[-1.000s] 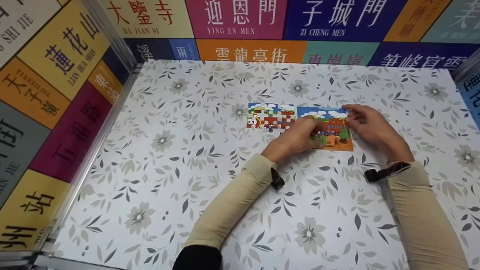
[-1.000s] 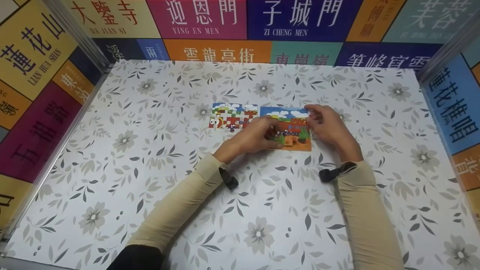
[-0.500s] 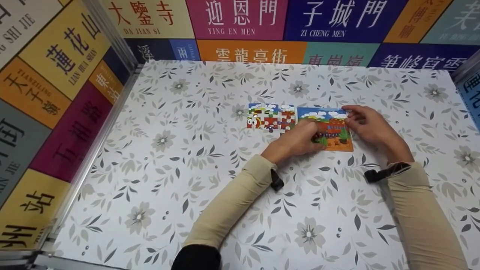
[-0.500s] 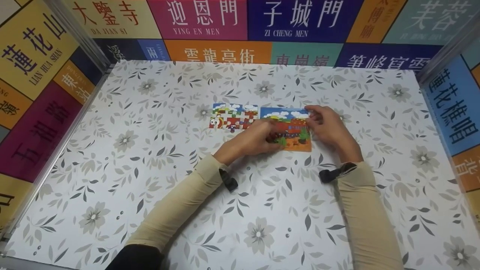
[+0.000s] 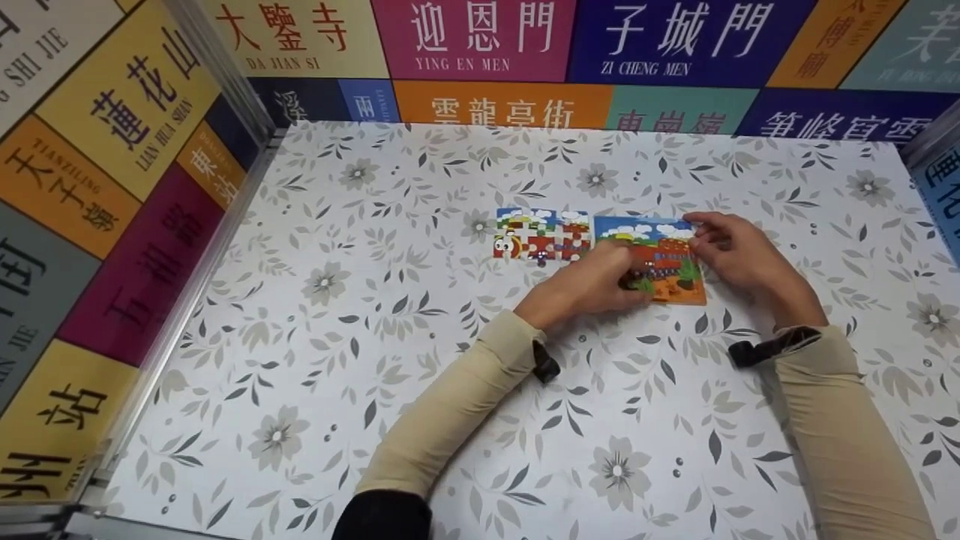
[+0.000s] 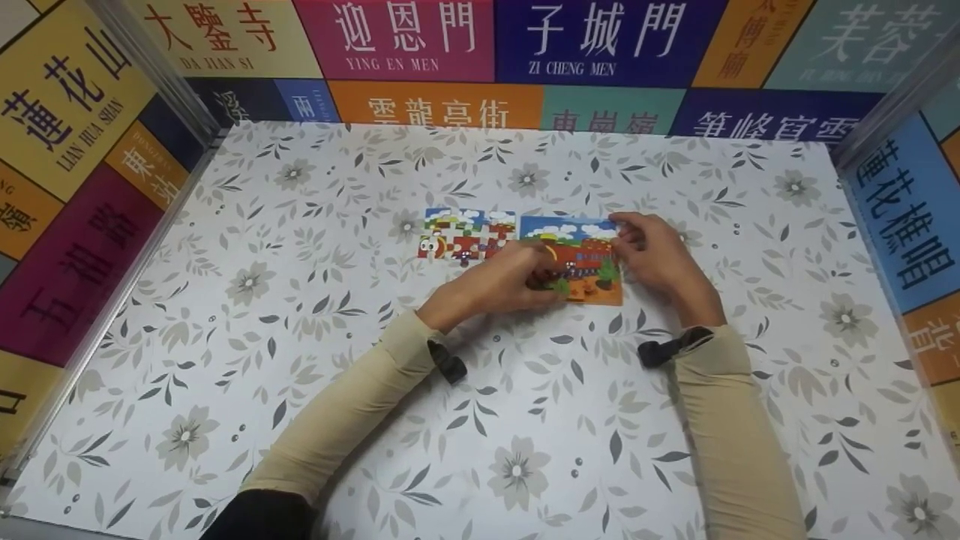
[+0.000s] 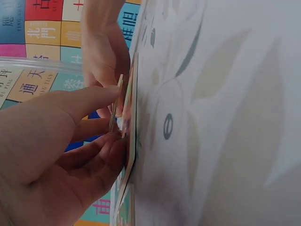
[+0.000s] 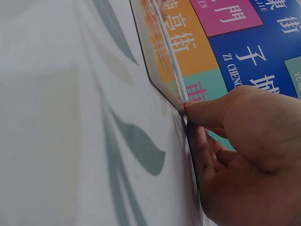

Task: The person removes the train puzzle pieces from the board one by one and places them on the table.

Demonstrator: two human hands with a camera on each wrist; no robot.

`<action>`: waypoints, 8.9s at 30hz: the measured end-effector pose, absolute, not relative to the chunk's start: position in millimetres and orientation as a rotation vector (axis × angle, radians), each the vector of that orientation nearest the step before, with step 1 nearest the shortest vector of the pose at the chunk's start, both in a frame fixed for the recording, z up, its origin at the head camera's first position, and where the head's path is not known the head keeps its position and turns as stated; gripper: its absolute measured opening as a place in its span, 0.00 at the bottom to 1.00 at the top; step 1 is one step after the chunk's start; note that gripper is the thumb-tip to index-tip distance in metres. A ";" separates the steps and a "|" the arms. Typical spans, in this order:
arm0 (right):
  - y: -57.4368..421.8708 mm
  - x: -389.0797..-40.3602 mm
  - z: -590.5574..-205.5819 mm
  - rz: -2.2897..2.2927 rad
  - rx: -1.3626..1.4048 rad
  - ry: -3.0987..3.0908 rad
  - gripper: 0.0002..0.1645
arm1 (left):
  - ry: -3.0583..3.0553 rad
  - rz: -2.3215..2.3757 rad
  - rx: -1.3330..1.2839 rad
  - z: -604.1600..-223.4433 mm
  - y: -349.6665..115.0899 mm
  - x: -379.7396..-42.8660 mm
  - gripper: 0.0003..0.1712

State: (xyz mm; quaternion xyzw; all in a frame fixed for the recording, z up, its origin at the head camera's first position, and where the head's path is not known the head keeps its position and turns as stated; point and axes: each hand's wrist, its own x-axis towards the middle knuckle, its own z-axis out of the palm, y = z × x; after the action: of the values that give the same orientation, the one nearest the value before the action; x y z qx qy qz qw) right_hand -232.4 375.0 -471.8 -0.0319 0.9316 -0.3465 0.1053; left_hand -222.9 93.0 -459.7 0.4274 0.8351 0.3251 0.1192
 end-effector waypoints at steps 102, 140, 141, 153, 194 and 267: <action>375.1 -232.7 -473.9 -1.044 -0.075 2.729 0.33 | 2.645 0.905 1.099 -468.0 -46.6 -237.4 0.21; 375.1 -233.0 -471.0 -1.045 -0.106 2.720 0.33 | 2.611 0.824 1.138 -460.4 62.9 -226.1 0.19; 375.2 -233.3 -471.2 -1.044 -0.108 2.720 0.33 | 2.621 0.819 1.120 -460.5 64.8 -225.7 0.18; 375.7 -234.6 -473.0 -1.042 -0.085 2.709 0.34 | 2.667 0.759 1.053 -462.2 73.8 -217.1 0.28; 375.8 -232.9 -472.0 -1.054 -0.091 2.714 0.34 | 2.633 0.923 0.955 -465.0 74.6 -216.8 0.41; 375.0 -231.9 -473.4 -1.051 -0.079 2.733 0.33 | 2.869 1.040 1.072 -457.3 -53.4 -234.3 0.34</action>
State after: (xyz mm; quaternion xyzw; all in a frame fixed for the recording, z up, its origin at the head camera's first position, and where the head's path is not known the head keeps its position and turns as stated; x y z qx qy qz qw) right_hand -231.9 375.0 -473.4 -0.0267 0.9278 -0.3569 0.1058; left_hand -234.3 -53.4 -457.3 0.3312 0.8860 0.3212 -0.0463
